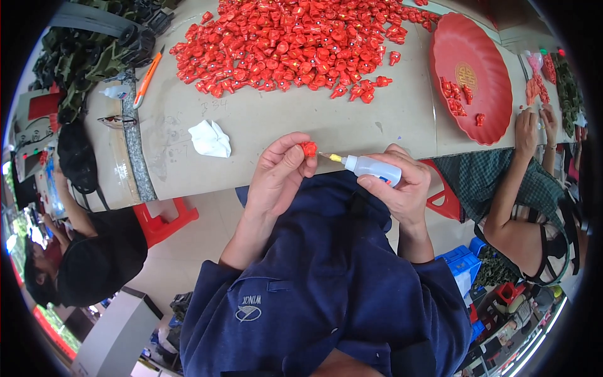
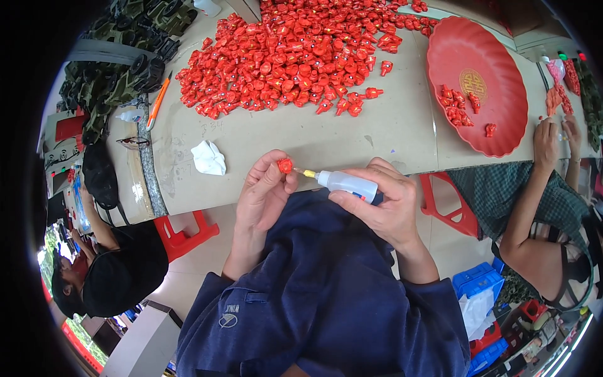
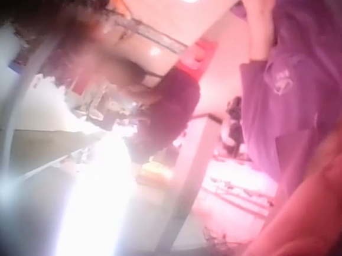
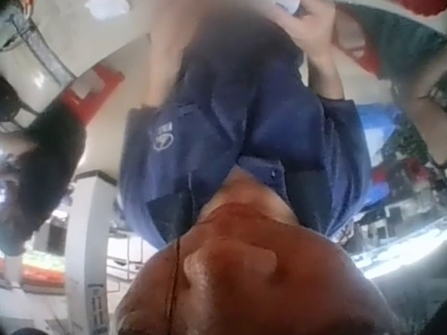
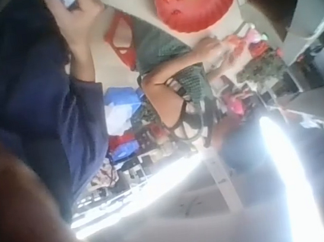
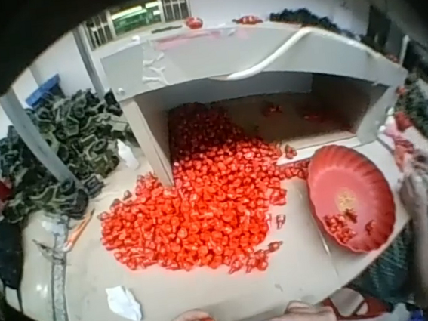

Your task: The person assembles small plastic components by applying glue from a bottle and pressing the pieces together by hand, then reaches up to touch items on the shelf above.

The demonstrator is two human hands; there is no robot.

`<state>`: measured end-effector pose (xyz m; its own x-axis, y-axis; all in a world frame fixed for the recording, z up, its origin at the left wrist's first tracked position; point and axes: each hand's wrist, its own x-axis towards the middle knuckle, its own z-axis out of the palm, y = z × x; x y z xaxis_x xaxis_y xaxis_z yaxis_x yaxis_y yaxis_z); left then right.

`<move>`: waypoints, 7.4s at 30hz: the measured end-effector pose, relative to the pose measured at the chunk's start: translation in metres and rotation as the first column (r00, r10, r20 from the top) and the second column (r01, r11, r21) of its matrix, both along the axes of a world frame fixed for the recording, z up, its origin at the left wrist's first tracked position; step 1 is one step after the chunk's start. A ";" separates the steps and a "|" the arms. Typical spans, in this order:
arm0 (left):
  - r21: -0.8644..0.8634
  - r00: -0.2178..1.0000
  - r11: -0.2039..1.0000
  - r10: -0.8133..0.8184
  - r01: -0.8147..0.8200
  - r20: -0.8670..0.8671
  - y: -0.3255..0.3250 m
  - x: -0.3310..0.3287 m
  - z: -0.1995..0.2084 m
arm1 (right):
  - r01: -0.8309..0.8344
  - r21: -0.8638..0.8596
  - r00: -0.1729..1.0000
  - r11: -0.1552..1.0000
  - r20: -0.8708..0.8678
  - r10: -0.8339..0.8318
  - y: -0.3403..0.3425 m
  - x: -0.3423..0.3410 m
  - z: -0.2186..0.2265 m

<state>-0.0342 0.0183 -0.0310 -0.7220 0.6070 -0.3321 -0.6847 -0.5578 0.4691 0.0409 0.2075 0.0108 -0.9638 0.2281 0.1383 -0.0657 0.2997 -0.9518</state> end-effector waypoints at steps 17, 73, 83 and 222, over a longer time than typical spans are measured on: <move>0.015 0.995 0.999 -0.053 0.052 0.080 -0.007 -0.001 0.002 | 0.167 -0.412 0.981 0.896 0.164 -0.108 -0.007 -0.017 -0.010; -0.216 0.980 0.976 -0.059 0.017 -0.192 0.016 0.015 0.007 | -0.017 -0.265 0.992 0.964 0.119 0.050 -0.012 -0.020 -0.006; -0.275 0.961 0.961 -0.036 -0.042 -0.275 0.012 0.015 0.002 | -0.074 -0.229 0.992 0.971 0.079 0.094 -0.015 -0.013 -0.009; -0.598 0.463 0.307 -0.411 -0.740 -0.785 0.007 -0.052 0.013 | 0.600 0.538 0.741 0.592 -0.093 -0.665 0.096 -0.005 0.014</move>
